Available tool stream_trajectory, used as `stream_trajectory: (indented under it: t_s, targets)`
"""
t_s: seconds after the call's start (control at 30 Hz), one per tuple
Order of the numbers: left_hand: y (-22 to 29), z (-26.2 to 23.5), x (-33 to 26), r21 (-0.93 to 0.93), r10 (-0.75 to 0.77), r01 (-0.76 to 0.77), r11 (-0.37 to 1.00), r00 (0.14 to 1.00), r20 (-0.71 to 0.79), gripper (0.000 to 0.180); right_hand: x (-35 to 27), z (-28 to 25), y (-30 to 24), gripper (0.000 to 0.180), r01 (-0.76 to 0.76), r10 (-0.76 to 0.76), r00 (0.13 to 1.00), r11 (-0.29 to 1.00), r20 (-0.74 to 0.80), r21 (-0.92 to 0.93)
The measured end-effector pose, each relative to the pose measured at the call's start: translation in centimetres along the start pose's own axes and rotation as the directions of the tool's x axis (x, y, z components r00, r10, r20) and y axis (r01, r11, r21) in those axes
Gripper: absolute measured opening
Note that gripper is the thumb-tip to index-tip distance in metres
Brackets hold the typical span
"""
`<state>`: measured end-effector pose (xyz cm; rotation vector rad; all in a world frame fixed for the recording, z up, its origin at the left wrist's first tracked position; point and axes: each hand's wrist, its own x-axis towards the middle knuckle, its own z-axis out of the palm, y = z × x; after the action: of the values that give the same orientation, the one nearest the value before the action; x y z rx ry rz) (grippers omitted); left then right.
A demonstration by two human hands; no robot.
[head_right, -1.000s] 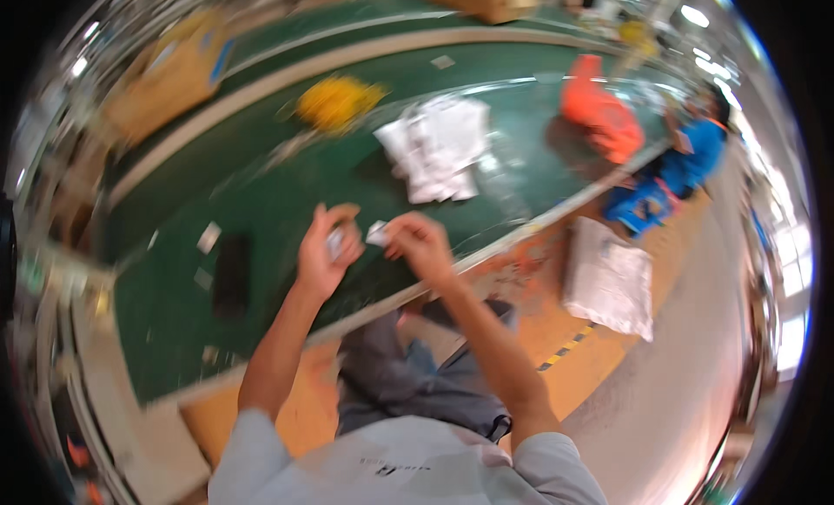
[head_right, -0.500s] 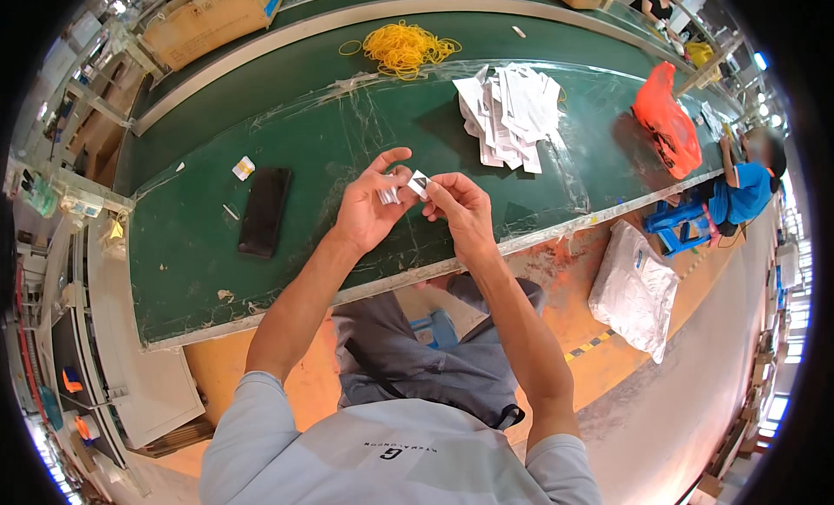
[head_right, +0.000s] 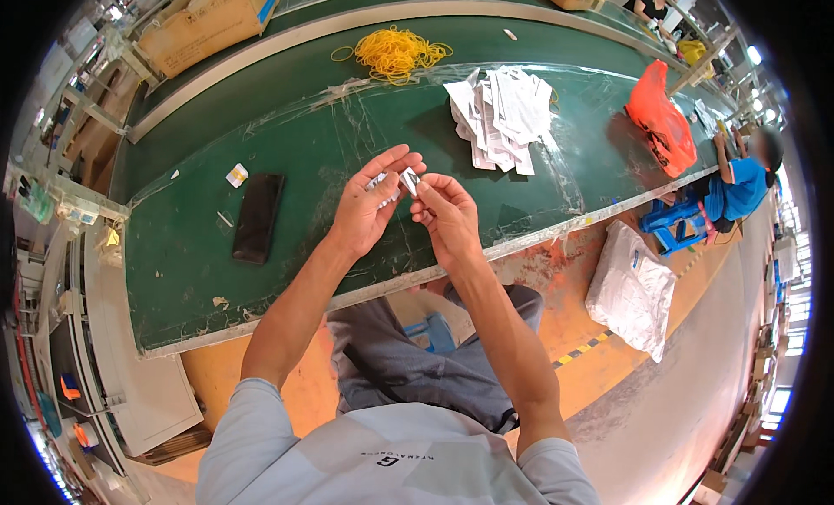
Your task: The person is folding small rectangular slips of paper into smaller squares or rectangles.
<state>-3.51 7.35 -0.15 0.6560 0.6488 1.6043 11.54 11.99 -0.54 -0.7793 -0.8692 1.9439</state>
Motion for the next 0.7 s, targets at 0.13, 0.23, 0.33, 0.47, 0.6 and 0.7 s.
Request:
stream_trajectory:
  t_s: [0.13,0.23,0.33,0.47,0.6,0.7]
  targets:
    - [0.3,0.1,0.0,0.003,-0.014,0.014,1.0,0.999,0.034,0.049,0.2,0.8,0.5,0.013,-0.032,0.031,0.999,0.998,0.038,0.046]
    - [0.3,0.4,0.2,0.008,-0.03,0.03,1.0,0.995,0.094,0.054,0.1,1.0,0.3,0.011,0.009,-0.007,0.999,0.999,0.046,-0.033]
    - [-0.5,0.2,0.3,0.016,-0.016,0.014,1.0,0.993,0.113,0.06,0.1,0.9,0.8,0.01,0.083,-0.08,0.997,0.986,0.021,-0.145]
    - [-0.8,0.7,-0.7,0.09,-0.059,0.07,0.993,0.991,-0.121,0.039,0.3,1.7,4.0,0.005,0.194,-0.196,0.98,0.933,0.024,-0.304]
    - [-1.6,-0.3,-0.2,0.011,0.04,-0.038,0.999,0.924,-0.38,0.026,-0.5,2.7,3.1,0.008,0.327,-0.345,0.933,0.698,0.101,-0.637]
    - [-0.6,-1.5,0.3,0.008,0.113,-0.118,0.993,0.936,-0.334,0.022,-2.3,3.1,-0.9,0.013,0.531,-0.54,0.821,0.606,0.184,-0.592]
